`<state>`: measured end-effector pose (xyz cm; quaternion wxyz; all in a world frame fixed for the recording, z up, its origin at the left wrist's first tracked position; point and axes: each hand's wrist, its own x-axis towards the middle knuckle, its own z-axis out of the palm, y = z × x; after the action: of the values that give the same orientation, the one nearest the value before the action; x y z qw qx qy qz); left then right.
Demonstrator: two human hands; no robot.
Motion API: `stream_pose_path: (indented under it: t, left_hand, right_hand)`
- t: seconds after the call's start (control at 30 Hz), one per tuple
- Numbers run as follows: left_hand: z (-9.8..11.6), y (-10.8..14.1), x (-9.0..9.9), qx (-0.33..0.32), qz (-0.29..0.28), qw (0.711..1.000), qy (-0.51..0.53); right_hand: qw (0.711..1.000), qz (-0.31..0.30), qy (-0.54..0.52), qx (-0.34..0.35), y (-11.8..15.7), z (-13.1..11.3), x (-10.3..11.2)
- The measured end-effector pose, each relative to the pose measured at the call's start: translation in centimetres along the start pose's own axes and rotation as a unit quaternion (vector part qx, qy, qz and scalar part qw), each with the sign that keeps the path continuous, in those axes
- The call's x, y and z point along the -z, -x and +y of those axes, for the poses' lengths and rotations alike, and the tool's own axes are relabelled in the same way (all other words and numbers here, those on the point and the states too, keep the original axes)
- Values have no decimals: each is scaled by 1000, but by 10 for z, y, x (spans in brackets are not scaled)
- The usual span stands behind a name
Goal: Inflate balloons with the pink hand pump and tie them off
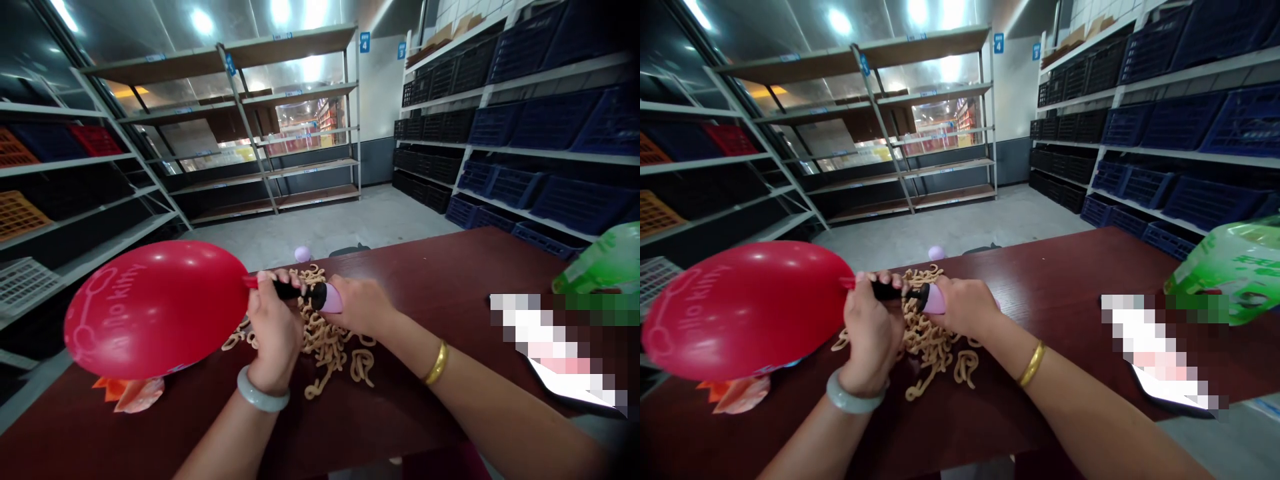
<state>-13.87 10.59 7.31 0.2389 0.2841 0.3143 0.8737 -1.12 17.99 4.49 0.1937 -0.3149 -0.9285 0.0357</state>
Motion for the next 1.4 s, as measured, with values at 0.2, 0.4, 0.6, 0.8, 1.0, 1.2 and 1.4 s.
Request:
stream_pose_path:
  t: [0.2, 0.4, 0.6, 0.8, 1.0, 1.2, 1.4]
  left_hand:
    - [41, -41, 32, -77, 50, 996, 5]
    - [39, -42, 35, -103, 51, 993, 5]
    - [3, -10, 10, -30, 23, 999, 28]
    - [-14, 20, -11, 14, -3, 999, 32]
    - [4, 3, -3, 4, -8, 1000, 6]
    - [39, -35, 28, -84, 21, 996, -2]
    - [43, -41, 35, -110, 37, 993, 3]
  right_hand:
    - [1000, -1, 31, 6, -6, 18, -1]
    - [998, -8, 57, -4, -5, 23, 1]
    - [999, -7, 42, 3, -1, 13, 0]
    - [1000, 14, -4, 10, 4, -2, 0]
    - [1000, 10, -28, 8, -1, 2, -2]
    - [1000, 5, 11, 12, -6, 21, -5]
    - [999, 8, 32, 14, -7, 28, -5]
